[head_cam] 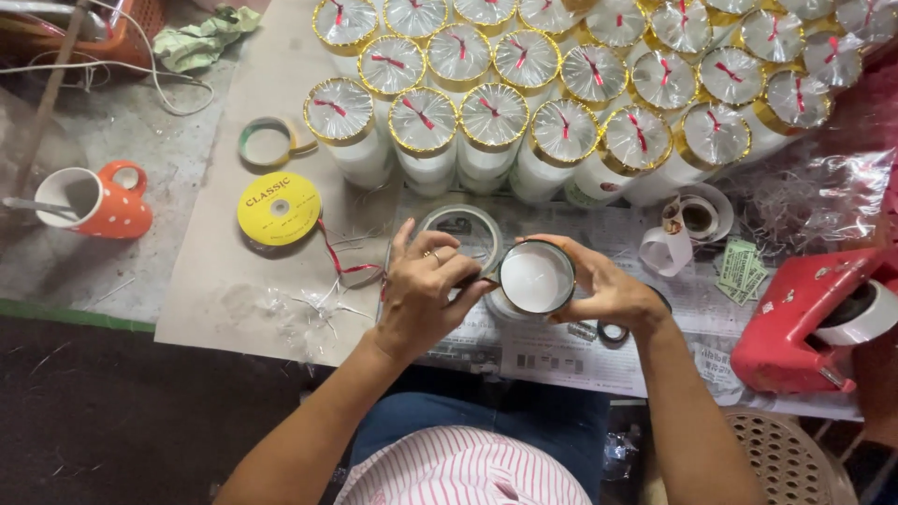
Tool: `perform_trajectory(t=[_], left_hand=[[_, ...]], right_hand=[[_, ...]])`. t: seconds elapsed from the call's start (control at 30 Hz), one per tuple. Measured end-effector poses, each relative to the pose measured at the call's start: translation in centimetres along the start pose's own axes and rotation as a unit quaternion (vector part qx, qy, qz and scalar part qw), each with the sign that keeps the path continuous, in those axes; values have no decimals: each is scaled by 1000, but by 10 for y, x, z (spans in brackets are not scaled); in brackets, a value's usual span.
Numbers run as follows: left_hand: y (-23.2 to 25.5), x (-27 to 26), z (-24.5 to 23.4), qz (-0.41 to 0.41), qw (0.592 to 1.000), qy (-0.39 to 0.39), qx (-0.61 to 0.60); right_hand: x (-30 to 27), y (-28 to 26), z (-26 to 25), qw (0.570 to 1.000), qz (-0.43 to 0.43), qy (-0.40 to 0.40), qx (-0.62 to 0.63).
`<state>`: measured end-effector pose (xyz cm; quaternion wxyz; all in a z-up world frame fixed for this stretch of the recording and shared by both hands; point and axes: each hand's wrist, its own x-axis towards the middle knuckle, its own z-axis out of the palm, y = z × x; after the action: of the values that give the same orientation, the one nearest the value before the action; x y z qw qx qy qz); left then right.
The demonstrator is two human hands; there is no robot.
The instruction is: Applying labels and decorative gold trim to glass jars using scissors
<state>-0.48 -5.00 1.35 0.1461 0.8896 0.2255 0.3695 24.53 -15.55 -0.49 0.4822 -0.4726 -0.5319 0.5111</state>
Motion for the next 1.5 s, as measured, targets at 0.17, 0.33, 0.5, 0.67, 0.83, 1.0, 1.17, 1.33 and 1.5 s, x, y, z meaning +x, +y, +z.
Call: perform_trajectory(t=[0.17, 0.33, 0.5, 0.67, 0.83, 1.0, 1.17, 1.33, 1.5], left_hand=[[-1, -12, 13, -13, 1000, 14, -8], [-1, -10, 16, -16, 999, 25, -25], [2, -11, 17, -4, 999, 41, -25], [19, -17, 22, 4, 998, 59, 3], [14, -20, 18, 16, 997, 67, 21], [-49, -8, -15, 118, 987, 33, 99], [-65, 14, -10, 87, 993, 42, 67], [-55, 22, 11, 57, 997, 44, 33], [-44, 29, 15, 36, 999, 32, -19]], right_hand=[[-13, 25, -9, 1000, -26, -3, -18], [-39, 20, 88, 936, 24, 328, -122], [-29, 50, 119, 883, -105, 444, -109], [-10, 47, 119, 843, -112, 484, -206], [-4, 53, 117, 808, -100, 524, -250], [-12, 44, 113, 827, -101, 501, -235], [-19, 49, 91, 857, -120, 440, -240], [-27, 32, 71, 904, -105, 342, -234], [-28, 33, 57, 946, -76, 269, -162]])
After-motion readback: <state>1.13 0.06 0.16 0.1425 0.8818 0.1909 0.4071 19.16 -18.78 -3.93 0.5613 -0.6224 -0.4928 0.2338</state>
